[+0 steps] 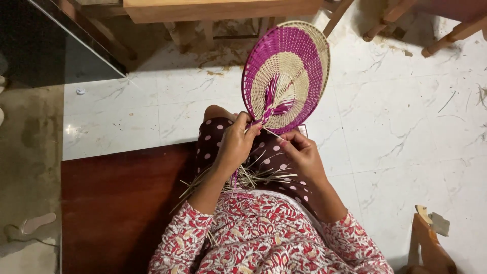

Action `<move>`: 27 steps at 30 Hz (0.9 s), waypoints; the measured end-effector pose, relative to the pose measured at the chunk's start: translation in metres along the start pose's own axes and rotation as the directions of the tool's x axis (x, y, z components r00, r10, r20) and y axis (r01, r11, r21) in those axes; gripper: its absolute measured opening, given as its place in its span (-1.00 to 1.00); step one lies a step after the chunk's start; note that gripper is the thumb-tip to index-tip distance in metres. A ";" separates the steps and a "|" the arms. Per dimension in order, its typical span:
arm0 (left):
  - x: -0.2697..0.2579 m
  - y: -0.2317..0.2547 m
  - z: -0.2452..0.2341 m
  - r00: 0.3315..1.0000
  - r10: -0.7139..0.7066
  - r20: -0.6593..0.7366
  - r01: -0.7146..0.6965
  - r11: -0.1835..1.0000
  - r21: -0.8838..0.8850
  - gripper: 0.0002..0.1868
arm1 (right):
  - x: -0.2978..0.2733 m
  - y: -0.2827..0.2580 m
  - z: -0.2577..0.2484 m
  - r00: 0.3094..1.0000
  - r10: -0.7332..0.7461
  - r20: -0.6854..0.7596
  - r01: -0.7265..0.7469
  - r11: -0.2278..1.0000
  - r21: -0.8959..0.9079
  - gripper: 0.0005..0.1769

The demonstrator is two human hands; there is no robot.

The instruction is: Weaving a decorative hand fan using dried plant fibers, focusing on the handle and base construction.

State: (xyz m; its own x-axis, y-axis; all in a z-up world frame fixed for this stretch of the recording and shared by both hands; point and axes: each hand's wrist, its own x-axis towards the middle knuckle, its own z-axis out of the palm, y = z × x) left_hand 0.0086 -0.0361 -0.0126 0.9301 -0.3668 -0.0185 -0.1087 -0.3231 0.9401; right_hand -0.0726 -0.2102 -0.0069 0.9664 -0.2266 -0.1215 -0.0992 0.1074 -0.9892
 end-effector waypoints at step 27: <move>-0.012 0.010 -0.015 0.928 -0.187 0.322 0.029 0.899 0.437 -0.79 | 0.068 -0.027 0.029 0.569 -0.390 0.724 0.718 -0.194 -0.669 -0.95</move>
State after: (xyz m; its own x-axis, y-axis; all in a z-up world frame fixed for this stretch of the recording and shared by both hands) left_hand 0.0018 -0.0215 0.0024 0.7709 -0.5608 -0.3020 -0.2235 -0.6822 0.6962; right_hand 0.0024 -0.2001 0.0138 0.7606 0.5296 0.3754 0.5539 -0.8311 0.0500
